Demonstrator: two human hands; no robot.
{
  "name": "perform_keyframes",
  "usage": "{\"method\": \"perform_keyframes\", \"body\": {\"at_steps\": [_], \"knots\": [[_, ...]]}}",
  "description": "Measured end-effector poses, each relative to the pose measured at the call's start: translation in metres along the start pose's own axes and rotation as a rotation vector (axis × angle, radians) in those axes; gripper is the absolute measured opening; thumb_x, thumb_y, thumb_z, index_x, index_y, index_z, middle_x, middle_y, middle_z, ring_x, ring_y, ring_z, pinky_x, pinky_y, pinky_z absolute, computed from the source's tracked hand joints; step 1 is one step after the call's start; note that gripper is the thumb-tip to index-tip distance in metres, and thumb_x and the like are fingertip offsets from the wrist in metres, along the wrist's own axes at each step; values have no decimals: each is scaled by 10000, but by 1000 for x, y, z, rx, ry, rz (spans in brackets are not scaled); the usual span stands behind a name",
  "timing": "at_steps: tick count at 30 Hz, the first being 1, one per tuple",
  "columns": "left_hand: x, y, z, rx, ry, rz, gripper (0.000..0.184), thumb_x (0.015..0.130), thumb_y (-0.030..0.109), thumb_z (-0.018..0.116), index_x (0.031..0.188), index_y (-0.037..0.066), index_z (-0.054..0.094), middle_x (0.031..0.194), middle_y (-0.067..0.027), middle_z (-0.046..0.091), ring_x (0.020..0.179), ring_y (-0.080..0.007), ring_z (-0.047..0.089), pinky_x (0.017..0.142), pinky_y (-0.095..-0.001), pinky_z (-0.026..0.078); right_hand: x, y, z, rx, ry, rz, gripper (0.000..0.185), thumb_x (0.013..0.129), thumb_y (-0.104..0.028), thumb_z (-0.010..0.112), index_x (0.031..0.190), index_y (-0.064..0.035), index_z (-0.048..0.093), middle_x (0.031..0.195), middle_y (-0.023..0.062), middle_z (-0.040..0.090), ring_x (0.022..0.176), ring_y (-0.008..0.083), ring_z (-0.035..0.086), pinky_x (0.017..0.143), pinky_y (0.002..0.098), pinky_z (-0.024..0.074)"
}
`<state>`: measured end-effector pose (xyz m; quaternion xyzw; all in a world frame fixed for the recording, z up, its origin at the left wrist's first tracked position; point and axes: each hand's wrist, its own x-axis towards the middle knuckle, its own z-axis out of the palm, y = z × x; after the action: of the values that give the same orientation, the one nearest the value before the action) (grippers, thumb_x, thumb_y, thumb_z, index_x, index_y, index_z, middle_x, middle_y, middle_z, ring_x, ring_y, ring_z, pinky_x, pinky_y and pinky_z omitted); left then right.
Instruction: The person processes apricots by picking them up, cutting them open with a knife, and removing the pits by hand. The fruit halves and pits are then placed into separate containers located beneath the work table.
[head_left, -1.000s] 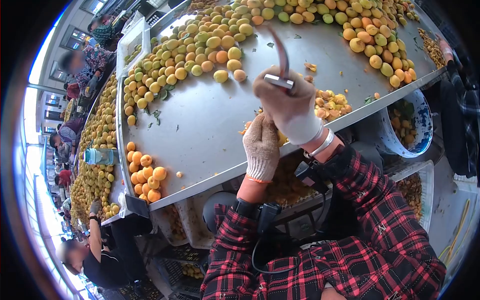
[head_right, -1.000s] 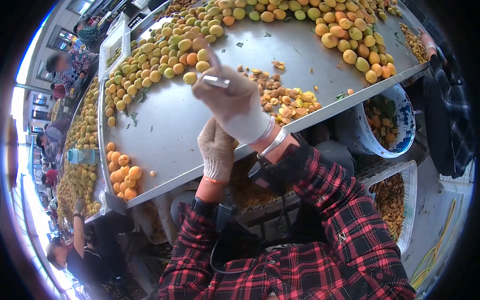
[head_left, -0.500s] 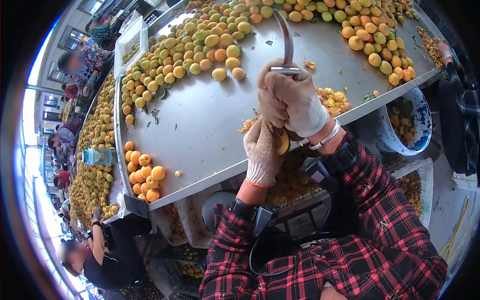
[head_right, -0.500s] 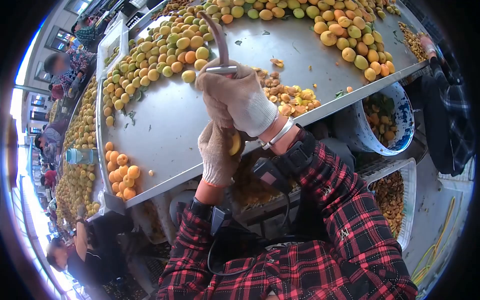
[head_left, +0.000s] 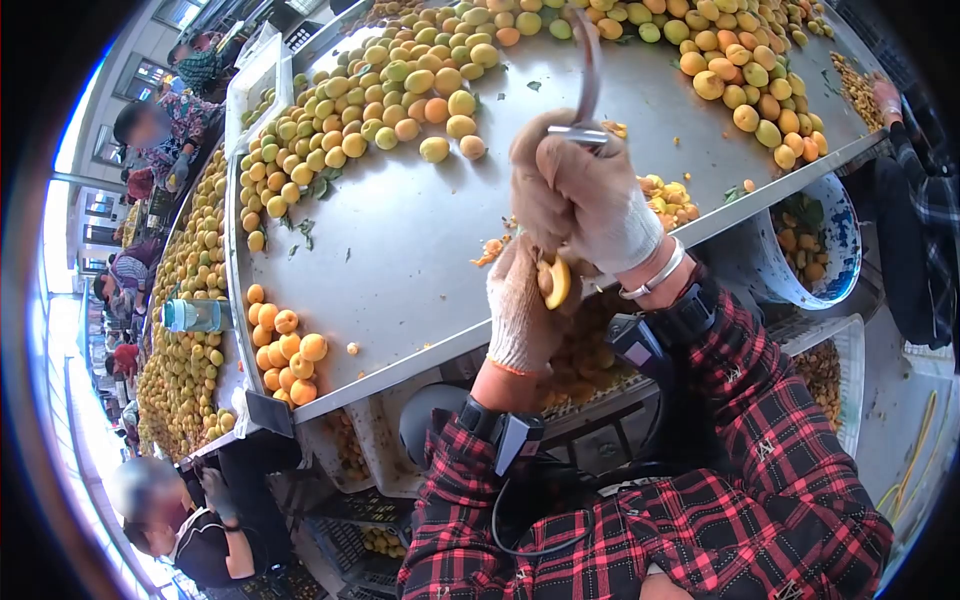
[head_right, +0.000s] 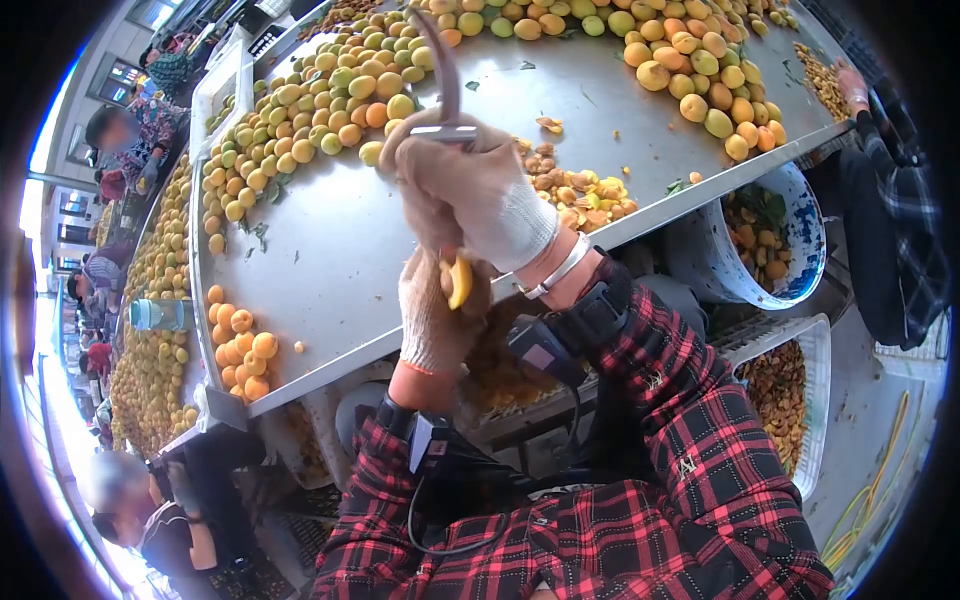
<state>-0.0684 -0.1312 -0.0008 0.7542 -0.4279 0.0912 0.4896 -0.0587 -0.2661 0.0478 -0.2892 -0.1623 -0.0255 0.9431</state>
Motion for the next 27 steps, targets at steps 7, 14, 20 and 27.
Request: {"method": "perform_keyframes", "body": {"at_steps": [7,14,20,27], "knots": [[4,-26,1,-918,445,-809,368,1036,156,442,1313,-80,504,1186,-183,606,1000,-279,666,868,-382,581,2,-10,-12,-954,237,28,268,890,-120,708,1123,1,654,927,70,720,816,97,665,689,217,551],[1,-27,-8,-978,533,-819,346,1015,100,481,1312,-69,538,1154,-162,639,949,-198,664,823,-296,569,-6,18,-31,-1680,19,70,288,810,-264,725,964,-38,635,847,203,675,829,370,680,729,411,545],[-4,-28,-14,-899,457,-816,326,995,89,510,1252,-105,563,1097,-165,660,892,-214,676,813,-315,577,-3,15,-33,-1671,-69,64,298,774,-282,740,889,-37,616,773,216,650,788,393,663,669,432,524],[-8,-27,-20,-734,384,-745,313,1003,36,471,1278,-83,563,1151,-121,657,983,-158,637,863,-272,536,-5,33,-35,-1850,-128,-120,254,759,-227,745,847,-51,585,726,175,640,720,364,668,596,403,529]]}}
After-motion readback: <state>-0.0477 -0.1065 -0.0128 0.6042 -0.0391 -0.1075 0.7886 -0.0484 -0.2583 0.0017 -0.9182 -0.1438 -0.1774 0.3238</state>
